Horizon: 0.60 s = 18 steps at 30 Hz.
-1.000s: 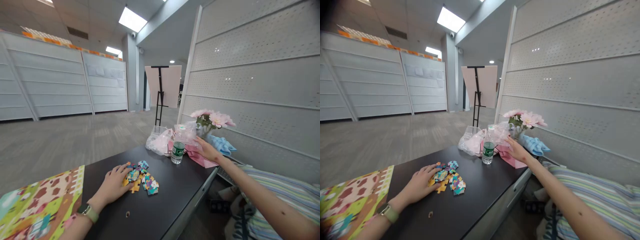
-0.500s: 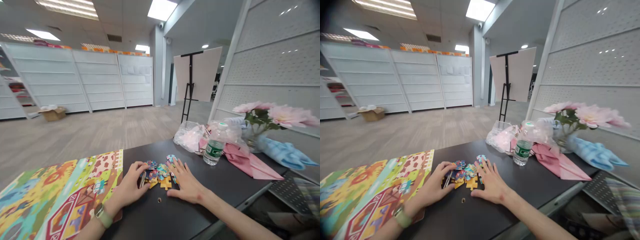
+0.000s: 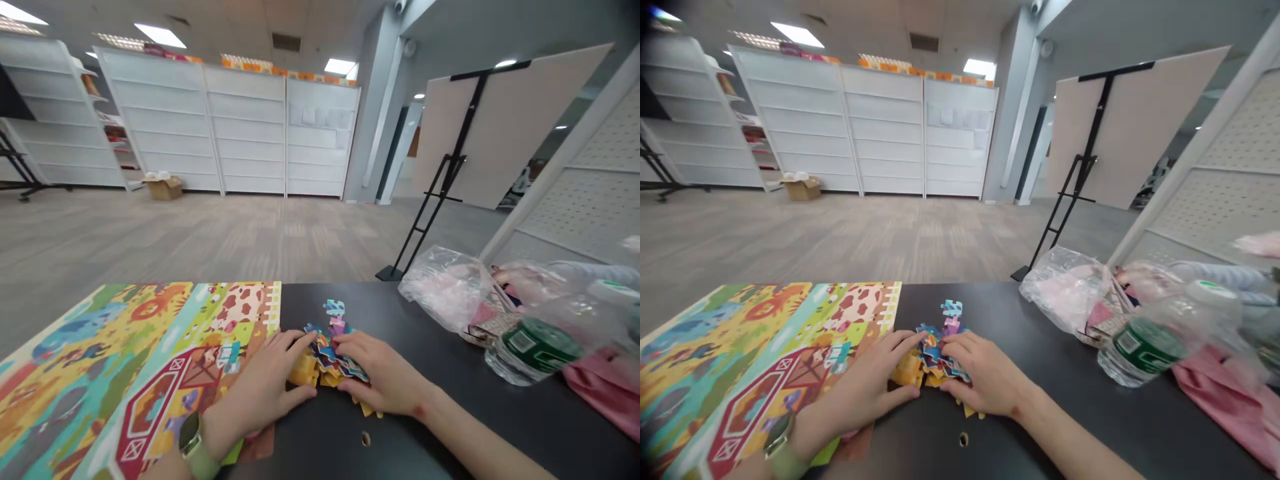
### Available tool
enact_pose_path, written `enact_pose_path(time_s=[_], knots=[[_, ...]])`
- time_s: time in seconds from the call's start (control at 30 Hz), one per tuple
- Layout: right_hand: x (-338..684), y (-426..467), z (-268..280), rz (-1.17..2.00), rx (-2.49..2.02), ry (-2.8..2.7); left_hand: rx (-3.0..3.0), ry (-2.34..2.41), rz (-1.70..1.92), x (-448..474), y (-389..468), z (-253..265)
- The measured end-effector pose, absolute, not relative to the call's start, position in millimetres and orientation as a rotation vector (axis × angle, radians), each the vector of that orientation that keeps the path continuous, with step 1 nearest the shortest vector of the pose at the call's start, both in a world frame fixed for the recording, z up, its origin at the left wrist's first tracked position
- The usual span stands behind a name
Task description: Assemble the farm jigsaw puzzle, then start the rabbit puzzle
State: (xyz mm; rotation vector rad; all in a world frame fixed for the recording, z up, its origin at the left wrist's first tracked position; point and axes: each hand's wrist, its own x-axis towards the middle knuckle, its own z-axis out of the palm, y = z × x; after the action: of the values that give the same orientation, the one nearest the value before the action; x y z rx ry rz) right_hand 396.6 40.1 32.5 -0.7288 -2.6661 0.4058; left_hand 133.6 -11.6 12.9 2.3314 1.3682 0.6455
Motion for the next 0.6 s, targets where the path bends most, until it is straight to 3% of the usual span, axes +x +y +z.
enact_pose_path(time_s=[0.33, 0.6], knots=[[422, 60, 33, 0.527, -1.061, -2.189, 2.233, 1.208, 0.577, 145, -28, 20], [406, 32, 45, 0.669, -0.685, -2.488, 2.332, 1.399, 0.645, 143, -22, 5]])
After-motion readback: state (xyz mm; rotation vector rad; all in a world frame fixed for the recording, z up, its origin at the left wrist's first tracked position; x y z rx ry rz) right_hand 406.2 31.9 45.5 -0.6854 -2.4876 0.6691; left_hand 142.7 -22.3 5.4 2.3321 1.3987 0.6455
